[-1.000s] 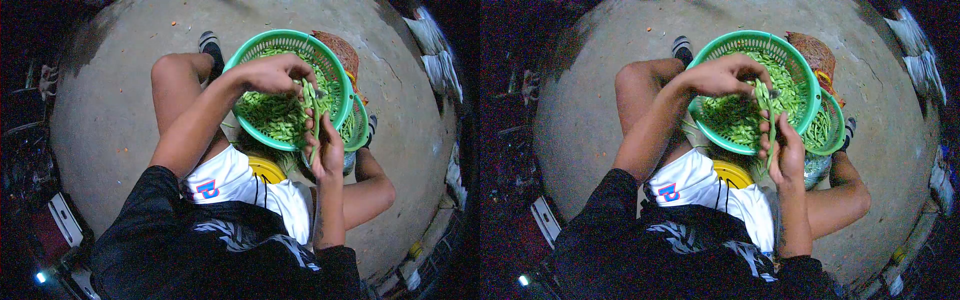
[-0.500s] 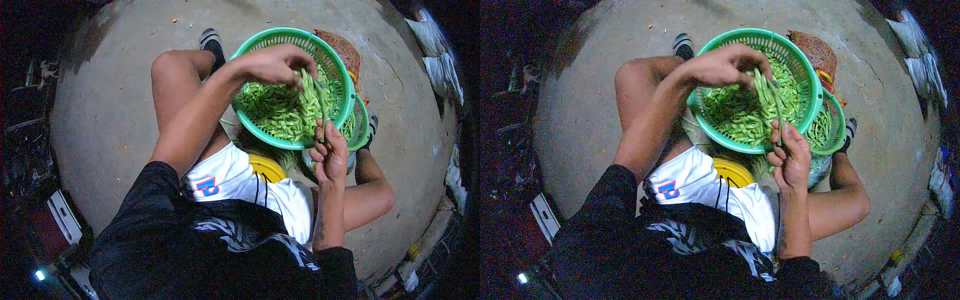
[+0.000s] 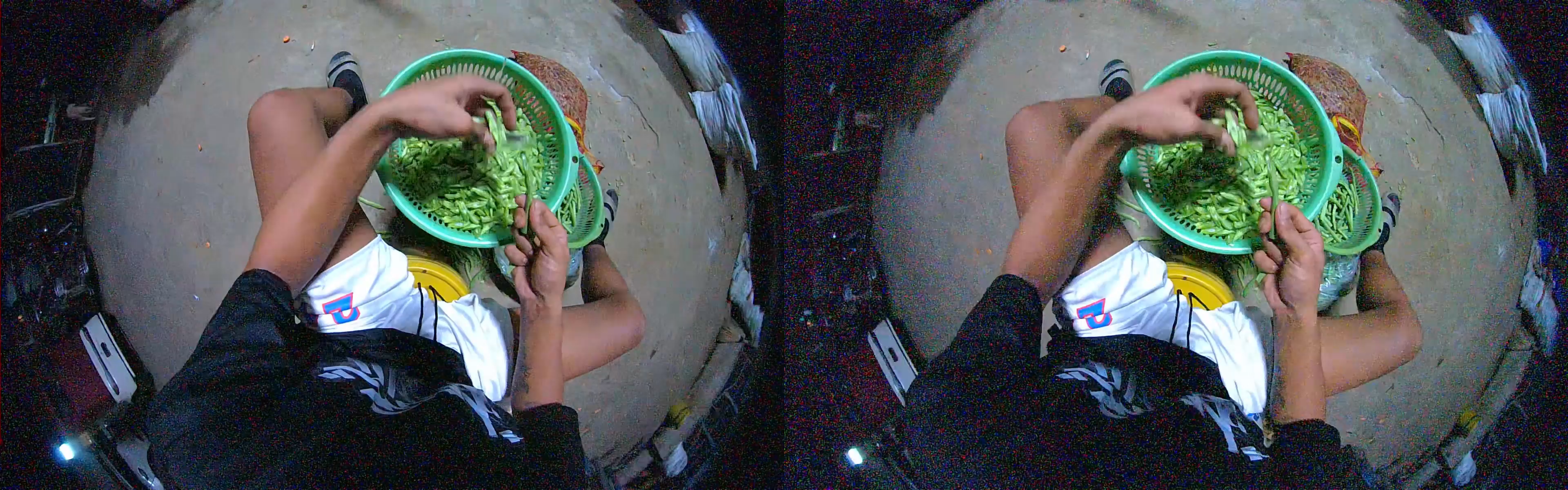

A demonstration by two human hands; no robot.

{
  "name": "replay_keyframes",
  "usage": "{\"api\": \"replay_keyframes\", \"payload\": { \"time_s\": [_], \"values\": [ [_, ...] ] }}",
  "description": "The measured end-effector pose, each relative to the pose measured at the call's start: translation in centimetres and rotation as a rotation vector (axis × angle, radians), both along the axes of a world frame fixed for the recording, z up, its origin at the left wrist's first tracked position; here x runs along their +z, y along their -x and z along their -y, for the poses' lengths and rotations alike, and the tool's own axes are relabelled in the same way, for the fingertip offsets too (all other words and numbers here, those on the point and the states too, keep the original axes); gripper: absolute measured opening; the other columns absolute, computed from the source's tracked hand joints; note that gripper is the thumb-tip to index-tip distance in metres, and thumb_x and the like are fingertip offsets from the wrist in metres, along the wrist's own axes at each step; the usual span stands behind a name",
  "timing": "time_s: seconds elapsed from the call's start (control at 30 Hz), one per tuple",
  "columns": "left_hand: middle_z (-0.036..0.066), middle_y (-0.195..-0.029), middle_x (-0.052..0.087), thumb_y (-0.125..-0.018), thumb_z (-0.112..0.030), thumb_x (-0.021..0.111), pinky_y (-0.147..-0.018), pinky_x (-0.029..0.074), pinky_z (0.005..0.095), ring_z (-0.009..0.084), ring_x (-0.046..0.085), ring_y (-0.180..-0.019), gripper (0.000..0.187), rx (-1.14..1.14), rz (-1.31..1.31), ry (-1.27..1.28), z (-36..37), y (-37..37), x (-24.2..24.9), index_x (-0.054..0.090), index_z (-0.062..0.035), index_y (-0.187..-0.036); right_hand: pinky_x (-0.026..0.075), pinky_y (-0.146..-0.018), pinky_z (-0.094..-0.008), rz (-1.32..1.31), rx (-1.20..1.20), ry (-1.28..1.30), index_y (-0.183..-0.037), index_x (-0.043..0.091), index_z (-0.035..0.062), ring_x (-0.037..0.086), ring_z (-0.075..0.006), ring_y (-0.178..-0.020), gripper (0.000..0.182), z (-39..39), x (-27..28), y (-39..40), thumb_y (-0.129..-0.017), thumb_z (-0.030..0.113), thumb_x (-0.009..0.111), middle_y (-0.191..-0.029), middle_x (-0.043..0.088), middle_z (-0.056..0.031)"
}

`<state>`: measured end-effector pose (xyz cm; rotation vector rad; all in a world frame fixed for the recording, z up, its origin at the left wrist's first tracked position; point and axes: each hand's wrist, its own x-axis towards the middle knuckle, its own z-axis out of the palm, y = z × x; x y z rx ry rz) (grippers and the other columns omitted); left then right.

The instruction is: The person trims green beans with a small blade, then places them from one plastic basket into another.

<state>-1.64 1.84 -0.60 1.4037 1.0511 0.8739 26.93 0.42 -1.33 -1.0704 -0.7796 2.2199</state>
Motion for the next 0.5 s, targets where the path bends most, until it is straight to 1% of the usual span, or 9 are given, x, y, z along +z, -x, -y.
{"api": "replay_keyframes", "payload": {
  "time_s": [0.07, 0.1, 0.17, 0.23, 0.27, 0.3, 0.37, 0.43, 0.5],
  "values": [
    [0.006, -0.11, 0.065, -0.082, 0.001, 0.074, -0.086, 0.053, 0.0306, 0.0144, 0.065, -0.099, 0.04, -0.029, -0.06, -0.053, 0.7, -2.2, 0.2, 0.061, -0.0016, -0.12, 0.025, -0.041, -0.0167, 0.008, 0.004, 0.025, -0.118, 0.066, -0.0001, 0.033, 0.0001, -0.048, 0.027, 0.0, -0.1, 0.4, -0.104, 0.022, 0.06, -0.082, 0.062, 0.002],
    [0.006, -0.11, 0.066, -0.079, 0.0, 0.077, -0.089, 0.052, 0.0313, 0.0142, 0.062, -0.103, 0.045, -0.114, 0.078, 0.128, 0.8, -3.2, -0.2, 0.062, -0.0032, -0.121, 0.025, -0.041, -0.0167, 0.015, 0.004, 0.027, -0.118, 0.066, -0.0001, 0.033, 0.0001, -0.048, 0.027, 0.0, -0.2, 0.4, -0.104, 0.022, 0.06, -0.082, 0.062, 0.002],
    [0.005, -0.109, 0.066, -0.079, -0.001, 0.077, -0.088, 0.052, 0.0301, 0.0136, 0.063, -0.1, 0.045, -0.118, 0.062, 0.007, 0.7, -3.6, -0.7, 0.062, -0.004, -0.122, 0.025, -0.041, -0.0168, -0.001, -0.017, -0.004, -0.119, 0.066, 0.0003, 0.033, 0.0, -0.049, 0.027, 0.1, -0.4, 0.4, -0.104, 0.022, 0.06, -0.083, 0.062, 0.0023],
    [0.008, -0.093, 0.071, -0.079, 0.0, 0.072, -0.071, 0.051, 0.0267, 0.0123, 0.066, -0.08, 0.039, -0.033, -0.048, -0.31, 0.0, -2.2, -0.5, 0.063, -0.0009, -0.117, 0.025, -0.041, -0.0167, -0.011, 0.029, -0.016, -0.119, 0.066, 0.0005, 0.033, 0.0, -0.05, 0.027, 0.0, -0.1, 0.1, -0.104, 0.022, 0.06, -0.084, 0.062, 0.0016],
    [0.007, -0.094, 0.07, -0.079, -0.001, 0.073, -0.072, 0.051, 0.0257, 0.0111, 0.064, -0.08, 0.037, 0.01, 0.131, 0.03, 0.4, -1.3, -0.2, 0.063, -0.0006, -0.115, 0.025, -0.041, -0.0167, 0.011, 0.023, -0.017, -0.119, 0.065, 0.0007, 0.033, 0.0, -0.05, 0.026, 0.0, -0.1, 0.1, -0.104, 0.021, 0.06, -0.084, 0.062, 0.0012],
    [0.006, -0.093, 0.069, -0.079, -0.001, 0.073, -0.072, 0.051, 0.0257, 0.0103, 0.064, -0.082, 0.037, 0.009, 0.175, 0.031, 0.3, -0.9, 0.1, 0.064, -0.0013, -0.115, 0.025, -0.041, -0.0167, 0.029, 0.013, -0.021, -0.119, 0.065, 0.0008, 0.033, 0.0, -0.05, 0.026, 0.1, 0.0, 0.2, -0.103, 0.021, 0.06, -0.084, 0.063, 0.0008],
    [0.006, -0.094, 0.069, -0.078, -0.002, 0.073, -0.073, 0.051, 0.0278, 0.0124, 0.064, -0.082, 0.038, 0.023, 0.098, 0.036, 0.5, -1.3, 0.2, 0.064, -0.0012, -0.116, 0.025, -0.041, -0.0166, 0.008, 0.018, -0.015, -0.119, 0.065, 0.0009, 0.034, 0.0, -0.05, 0.026, 0.0, -0.2, 0.3, -0.103, 0.022, 0.06, -0.084, 0.063, 0.0009],
    [0.007, -0.095, 0.07, -0.078, -0.003, 0.075, -0.075, 0.051, 0.0305, 0.0149, 0.065, -0.085, 0.041, -0.004, -0.057, -0.181, 1.0, -3.2, 0.2, 0.064, -0.0009, -0.117, 0.025, -0.041, -0.0165, 0.001, 0.023, -0.003, -0.119, 0.066, 0.001, 0.034, -0.0001, -0.05, 0.026, 0.0, -0.7, 0.3, -0.103, 0.022, 0.06, -0.084, 0.062, 0.001],
    [0.008, -0.097, 0.07, -0.076, -0.004, 0.077, -0.077, 0.051, 0.0325, 0.0162, 0.064, -0.089, 0.042, -0.083, -0.01, -0.064, 1.1, -3.6, 0.1, 0.065, -0.001, -0.116, 0.026, -0.042, -0.0166, -0.003, -0.012, -0.013, -0.119, 0.066, 0.0015, 0.033, -0.0002, -0.05, 0.027, 0.2, -1.0, 0.5, -0.103, 0.023, 0.061, -0.084, 0.062, 0.0015]
  ]
}}
